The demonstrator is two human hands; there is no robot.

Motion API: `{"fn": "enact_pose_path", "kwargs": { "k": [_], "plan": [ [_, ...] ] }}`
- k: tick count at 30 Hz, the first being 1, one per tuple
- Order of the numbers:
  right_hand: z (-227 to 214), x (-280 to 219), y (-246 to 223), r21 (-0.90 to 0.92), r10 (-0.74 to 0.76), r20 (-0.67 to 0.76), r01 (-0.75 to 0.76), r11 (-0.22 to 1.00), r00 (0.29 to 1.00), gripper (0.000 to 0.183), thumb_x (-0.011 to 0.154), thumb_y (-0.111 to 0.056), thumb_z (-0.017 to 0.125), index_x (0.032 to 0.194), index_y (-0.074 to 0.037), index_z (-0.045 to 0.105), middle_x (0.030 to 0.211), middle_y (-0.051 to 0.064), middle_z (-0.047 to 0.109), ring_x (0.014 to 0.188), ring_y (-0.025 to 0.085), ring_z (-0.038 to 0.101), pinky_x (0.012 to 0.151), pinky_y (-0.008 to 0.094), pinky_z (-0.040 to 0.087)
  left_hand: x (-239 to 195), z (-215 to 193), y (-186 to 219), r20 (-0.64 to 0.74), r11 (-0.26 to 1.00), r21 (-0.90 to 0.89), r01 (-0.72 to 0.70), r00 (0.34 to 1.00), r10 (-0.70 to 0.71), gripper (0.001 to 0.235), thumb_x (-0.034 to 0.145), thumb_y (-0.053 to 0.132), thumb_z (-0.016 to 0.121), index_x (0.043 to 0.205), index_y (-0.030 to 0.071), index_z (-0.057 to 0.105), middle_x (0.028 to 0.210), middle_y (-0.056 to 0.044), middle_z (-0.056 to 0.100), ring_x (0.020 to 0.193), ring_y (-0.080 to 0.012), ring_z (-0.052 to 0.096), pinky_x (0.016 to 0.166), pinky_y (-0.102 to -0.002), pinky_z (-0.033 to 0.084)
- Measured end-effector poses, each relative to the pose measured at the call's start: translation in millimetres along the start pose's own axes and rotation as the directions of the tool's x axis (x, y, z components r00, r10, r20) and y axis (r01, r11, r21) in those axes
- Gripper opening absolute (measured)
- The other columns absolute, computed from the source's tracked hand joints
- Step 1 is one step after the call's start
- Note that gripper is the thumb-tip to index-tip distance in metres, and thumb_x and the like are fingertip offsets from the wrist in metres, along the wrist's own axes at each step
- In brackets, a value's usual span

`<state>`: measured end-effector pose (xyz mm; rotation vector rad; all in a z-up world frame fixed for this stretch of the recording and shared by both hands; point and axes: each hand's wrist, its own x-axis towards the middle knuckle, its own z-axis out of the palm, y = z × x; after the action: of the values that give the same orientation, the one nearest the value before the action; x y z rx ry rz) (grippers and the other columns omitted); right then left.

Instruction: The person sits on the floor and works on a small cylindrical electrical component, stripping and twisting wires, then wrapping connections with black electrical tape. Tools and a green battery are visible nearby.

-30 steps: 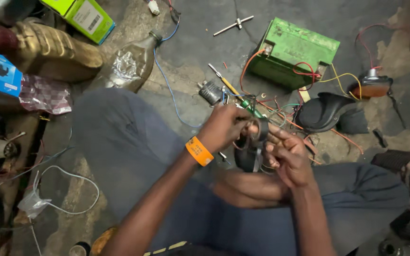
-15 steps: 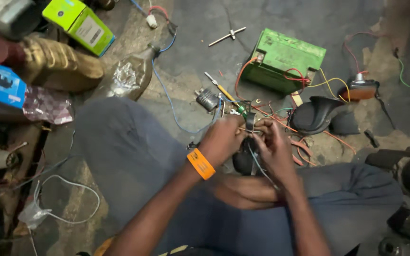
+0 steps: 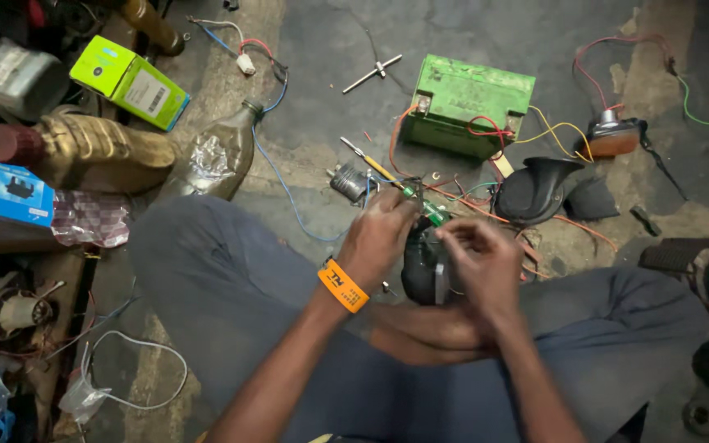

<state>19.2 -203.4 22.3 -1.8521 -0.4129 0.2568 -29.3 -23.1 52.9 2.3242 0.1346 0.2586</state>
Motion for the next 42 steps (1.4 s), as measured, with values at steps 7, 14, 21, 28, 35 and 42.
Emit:
{"fn": "enact_pose_path", "kwargs": {
  "k": [7,14,21,28,35,42],
  "plan": [
    [10,6,5,0.034,0.055,0.063,-0.058,0.998,0.997,0.022,0.090,-0.008,0.075,0.109,0.002,0.072,0.116,0.006,0.069,0.092,0.011,0.066,0.075,0.023,0.053,3,10,-15,-0.031,0.999,-0.044,-0.019,0.999,0.017,0.009,0.090,0.010,0.069,0.096,0.005,0.072,0.097,-0.018,0.066,0.094,-0.0386,0.066,0.081,-0.049,0.053],
    [9,1,32,0.189,0.186,0.220,-0.229,0.955,0.958,0.016,0.093,-0.007,0.073,0.106,0.001,0.078,0.095,0.003,0.068,0.089,0.009,0.061,0.080,0.024,0.048,-2,19,-16,-0.068,0.998,-0.056,0.038,0.997,-0.042,0.007,0.090,0.009,0.070,0.094,0.004,0.072,0.096,-0.017,0.068,0.091,-0.0379,0.067,0.079,-0.047,0.054],
    [-18,-5,29,0.604,0.349,0.375,-0.512,0.611,0.859,0.026,0.095,-0.003,0.062,0.119,0.000,0.071,0.109,0.004,0.070,0.096,0.012,0.063,0.085,0.028,0.051,0,16,-19,-0.021,0.987,-0.149,-0.066,0.998,0.064,0.018,0.088,0.002,0.063,0.102,0.004,0.073,0.099,-0.016,0.070,0.094,-0.0374,0.069,0.083,-0.046,0.055],
    [-3,5,24,-0.140,-0.091,0.133,0.110,0.984,0.987,0.050,0.084,0.008,0.064,0.134,0.004,0.061,0.100,0.010,0.051,0.092,0.019,0.054,0.083,0.028,0.047,0,15,-16,-0.006,0.976,-0.216,-0.039,0.999,0.039,0.014,0.086,0.006,0.072,0.100,0.002,0.072,0.098,-0.017,0.071,0.092,-0.0364,0.070,0.081,-0.045,0.056],
    [-3,15,14,0.025,-0.036,0.207,0.031,0.999,0.978,0.022,0.092,0.003,0.067,0.114,0.002,0.066,0.103,0.008,0.051,0.095,0.017,0.054,0.082,0.028,0.045,1,6,6,0.009,0.994,-0.062,-0.090,0.996,0.091,0.031,0.089,0.010,0.074,0.118,0.004,0.065,0.104,-0.017,0.067,0.100,-0.0379,0.067,0.084,-0.047,0.054],
    [-13,22,18,0.140,-0.110,0.303,0.070,0.988,0.947,0.020,0.095,0.002,0.064,0.115,0.004,0.065,0.106,0.008,0.053,0.103,0.019,0.054,0.091,0.030,0.046,3,0,16,0.049,0.938,0.124,-0.322,0.947,0.319,0.046,0.089,0.005,0.065,0.136,0.006,0.062,0.111,-0.016,0.064,0.104,-0.0369,0.063,0.089,-0.047,0.052]
  ]
}}
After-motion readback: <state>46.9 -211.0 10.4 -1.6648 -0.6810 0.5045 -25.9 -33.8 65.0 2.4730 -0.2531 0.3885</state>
